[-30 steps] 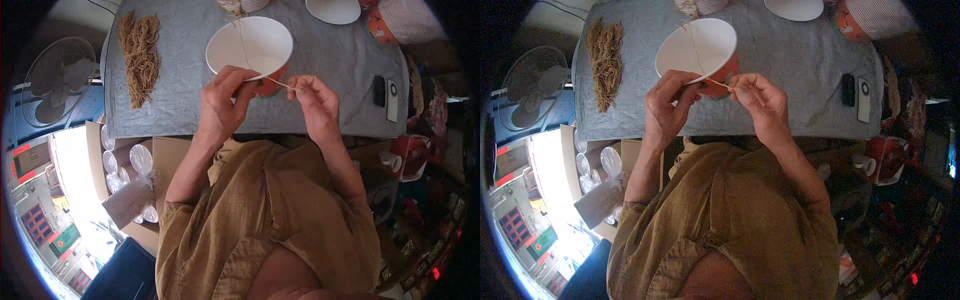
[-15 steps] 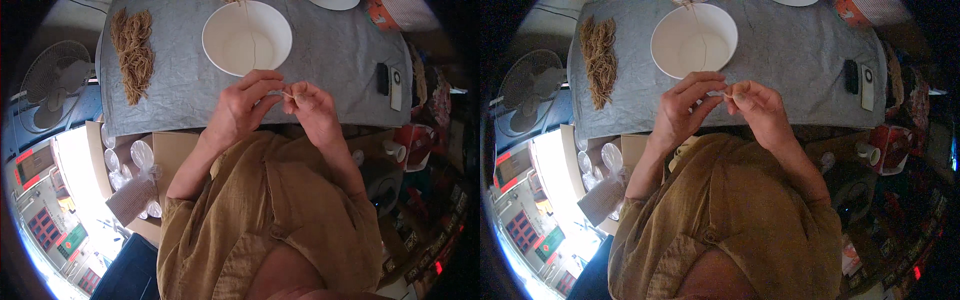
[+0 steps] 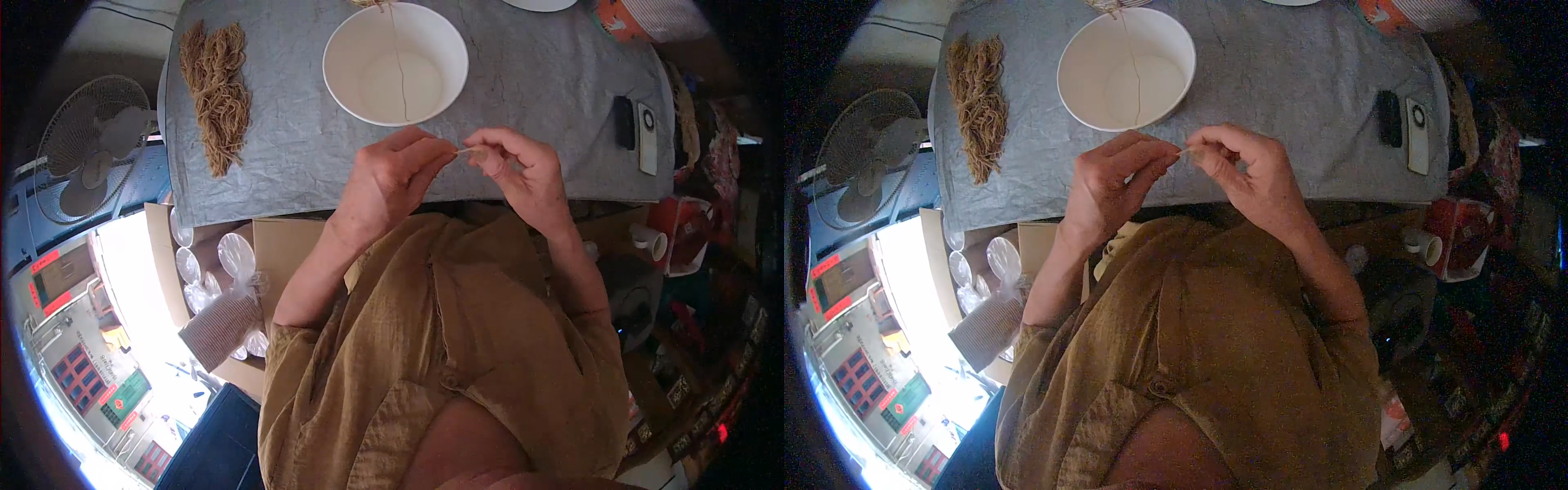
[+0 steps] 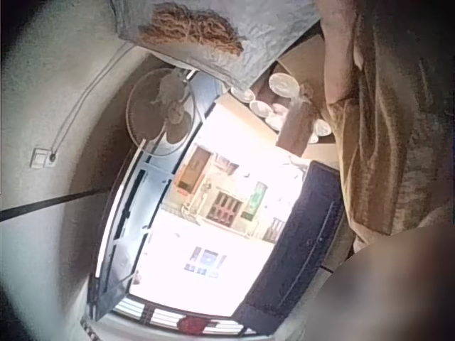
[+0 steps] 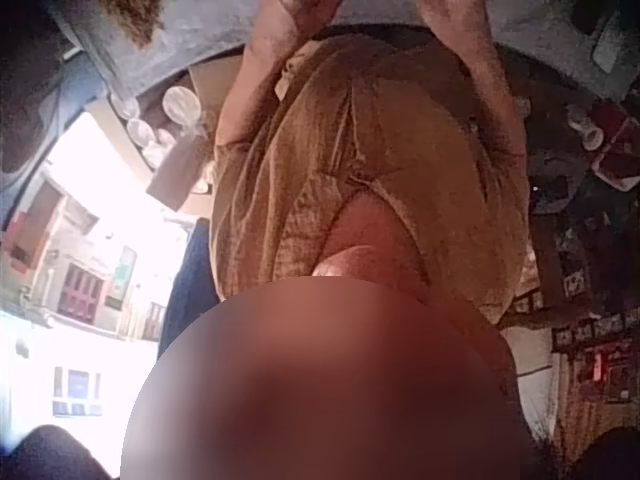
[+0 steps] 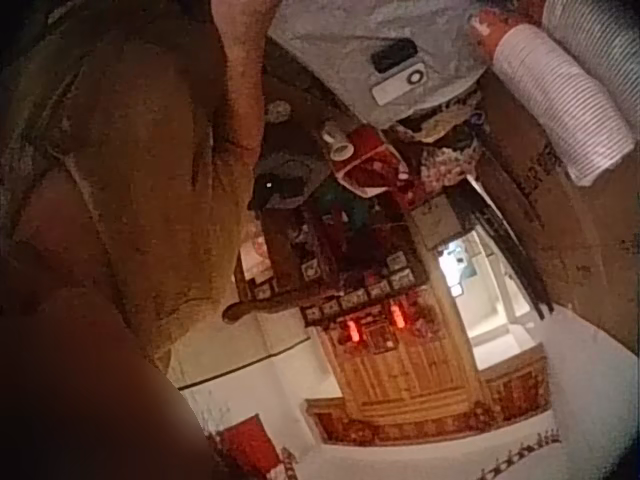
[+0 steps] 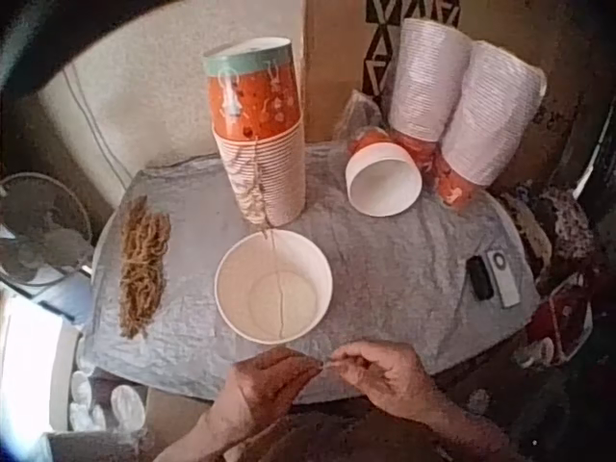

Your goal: Threading strings through holes in paper bowls to create handles and then stacking the bowls for packaging.

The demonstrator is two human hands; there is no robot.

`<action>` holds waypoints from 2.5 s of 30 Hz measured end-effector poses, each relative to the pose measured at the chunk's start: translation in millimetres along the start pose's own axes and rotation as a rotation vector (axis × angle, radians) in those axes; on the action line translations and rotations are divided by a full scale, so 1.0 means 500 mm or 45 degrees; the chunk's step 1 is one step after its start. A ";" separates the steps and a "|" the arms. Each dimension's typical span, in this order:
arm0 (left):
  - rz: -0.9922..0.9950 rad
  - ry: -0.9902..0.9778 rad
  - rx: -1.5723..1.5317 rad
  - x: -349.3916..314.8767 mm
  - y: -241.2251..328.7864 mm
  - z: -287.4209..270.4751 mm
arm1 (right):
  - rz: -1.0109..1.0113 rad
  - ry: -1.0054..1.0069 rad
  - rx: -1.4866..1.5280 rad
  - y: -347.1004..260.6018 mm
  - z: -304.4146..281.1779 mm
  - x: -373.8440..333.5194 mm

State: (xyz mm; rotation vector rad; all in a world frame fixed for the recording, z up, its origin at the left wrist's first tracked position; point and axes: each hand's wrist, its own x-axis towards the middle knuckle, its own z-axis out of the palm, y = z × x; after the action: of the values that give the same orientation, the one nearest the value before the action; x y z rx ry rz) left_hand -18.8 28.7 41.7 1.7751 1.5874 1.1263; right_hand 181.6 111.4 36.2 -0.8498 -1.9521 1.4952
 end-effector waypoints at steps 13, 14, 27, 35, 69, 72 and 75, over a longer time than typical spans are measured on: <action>-0.022 0.301 0.380 0.031 -0.016 -0.046 | -0.082 -0.030 -0.038 -0.023 -0.003 -0.012; -0.091 0.182 0.449 0.033 -0.027 -0.047 | -0.082 -0.043 -0.032 -0.028 0.000 -0.013; -0.589 -0.302 -0.227 0.045 -0.037 -0.065 | -0.440 0.100 -0.300 -0.049 0.007 0.039; -0.541 -0.327 -0.391 0.052 -0.037 -0.070 | -0.400 0.021 -0.285 -0.021 -0.006 0.088; -0.426 -0.317 -0.944 0.074 -0.015 -0.038 | -0.400 -0.220 -0.303 -0.072 -0.008 0.093; -0.503 -0.397 -1.042 0.075 -0.009 -0.049 | -0.272 -0.257 -0.214 -0.075 -0.018 0.096; -0.480 -0.497 -0.994 0.073 -0.025 -0.050 | -0.304 -0.215 -0.223 -0.065 -0.029 0.099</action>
State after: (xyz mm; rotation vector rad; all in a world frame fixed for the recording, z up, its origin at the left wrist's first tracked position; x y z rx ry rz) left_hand -47.4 62.3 54.1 1.0381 0.9859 0.9512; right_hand 154.3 151.8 73.3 -0.5503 -2.2457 1.3064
